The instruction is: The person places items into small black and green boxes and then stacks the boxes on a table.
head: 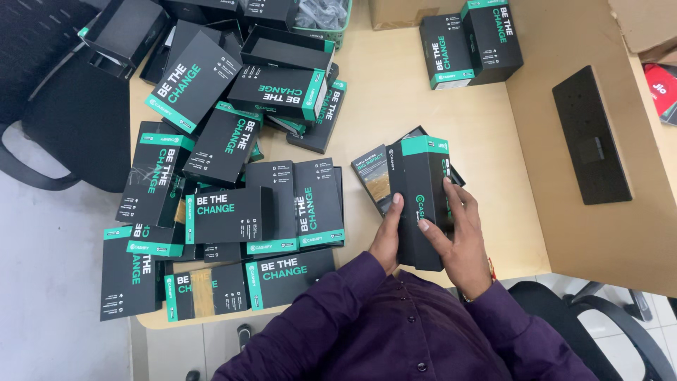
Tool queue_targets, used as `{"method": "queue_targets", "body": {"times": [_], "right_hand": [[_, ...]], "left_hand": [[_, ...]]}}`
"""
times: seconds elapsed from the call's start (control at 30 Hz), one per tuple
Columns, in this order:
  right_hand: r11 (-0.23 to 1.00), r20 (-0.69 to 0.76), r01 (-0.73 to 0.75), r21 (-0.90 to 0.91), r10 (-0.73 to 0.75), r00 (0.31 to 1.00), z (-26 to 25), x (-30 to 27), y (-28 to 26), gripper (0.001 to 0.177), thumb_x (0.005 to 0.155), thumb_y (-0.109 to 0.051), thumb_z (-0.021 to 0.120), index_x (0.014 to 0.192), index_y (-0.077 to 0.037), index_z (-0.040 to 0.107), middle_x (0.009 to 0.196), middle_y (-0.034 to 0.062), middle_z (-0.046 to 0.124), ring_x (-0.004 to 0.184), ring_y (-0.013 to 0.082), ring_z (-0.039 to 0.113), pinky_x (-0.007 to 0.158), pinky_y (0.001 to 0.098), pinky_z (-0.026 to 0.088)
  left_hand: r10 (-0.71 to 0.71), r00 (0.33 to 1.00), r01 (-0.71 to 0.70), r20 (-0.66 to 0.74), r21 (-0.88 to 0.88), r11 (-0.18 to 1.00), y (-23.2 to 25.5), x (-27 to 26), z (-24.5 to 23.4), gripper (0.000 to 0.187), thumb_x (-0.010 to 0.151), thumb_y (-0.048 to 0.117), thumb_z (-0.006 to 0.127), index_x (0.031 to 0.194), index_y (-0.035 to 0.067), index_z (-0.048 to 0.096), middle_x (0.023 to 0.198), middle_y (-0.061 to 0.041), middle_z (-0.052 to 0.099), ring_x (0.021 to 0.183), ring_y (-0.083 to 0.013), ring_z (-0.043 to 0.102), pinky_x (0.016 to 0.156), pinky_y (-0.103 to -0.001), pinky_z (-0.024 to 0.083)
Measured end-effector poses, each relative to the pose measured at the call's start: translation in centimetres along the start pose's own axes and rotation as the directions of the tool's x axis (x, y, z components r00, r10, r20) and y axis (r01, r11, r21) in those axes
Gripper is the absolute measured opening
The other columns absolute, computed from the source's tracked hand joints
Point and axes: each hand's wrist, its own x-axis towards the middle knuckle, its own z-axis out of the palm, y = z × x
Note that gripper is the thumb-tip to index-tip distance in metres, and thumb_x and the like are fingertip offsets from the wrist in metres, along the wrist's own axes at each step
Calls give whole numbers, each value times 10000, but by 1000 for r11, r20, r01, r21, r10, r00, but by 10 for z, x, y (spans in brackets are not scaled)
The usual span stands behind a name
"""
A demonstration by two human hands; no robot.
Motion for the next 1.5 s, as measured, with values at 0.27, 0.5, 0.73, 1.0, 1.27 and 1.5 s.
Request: {"method": "queue_targets", "body": {"times": [0.27,0.5,0.73,1.0,1.27,1.5], "right_hand": [[994,-3,-94,-50,94,996,4,-7,-11,838,828,-342,727,1541,-57,390,1499,230,395,1318,369,510,947,408,533],[921,-49,53,-386,-78,996,16,-10,-10,884,805,-376,780,1544,-53,417,1496,286,381,1332,457,435,1018,498,455],[838,52,169,-519,-166,985,17,-5,2,950,782,-470,790,1544,-62,396,1593,311,280,1404,498,327,1100,571,353],[622,420,544,-564,-351,837,8,-20,49,859,663,-397,814,1424,-145,506,1557,164,361,1449,401,306,1047,573,362],[522,448,603,-604,-403,798,-12,57,142,813,654,-214,819,1415,-131,546,1554,75,462,1398,365,447,992,466,479],[386,340,567,-728,-515,787,-34,217,204,675,820,-148,735,1471,-167,559,1584,40,483,1458,349,429,1088,503,422]], "left_hand": [[-43,992,43,115,4,999,-5,-6,-10,909,961,731,435,1523,17,419,1398,-144,569,1257,-224,586,1056,-364,493],[64,984,-94,167,180,979,7,-4,-8,852,953,597,564,1557,42,335,1480,-116,493,1358,-195,507,1099,-337,450],[150,989,-146,-3,222,964,15,2,0,519,914,237,681,1348,-11,541,1209,-116,642,1102,-208,639,944,-348,518],[169,965,-128,-201,201,971,-3,46,-37,530,950,331,641,1335,-21,548,1149,-124,674,1022,-207,668,873,-323,549],[-104,974,163,-202,302,939,-50,84,-52,617,963,552,550,1407,122,541,1280,-93,636,1080,-226,672,927,-386,558],[194,981,18,1,995,-98,-60,72,-38,615,912,279,710,1443,80,474,1570,-139,369,1526,-317,236,1238,-525,145]]}}
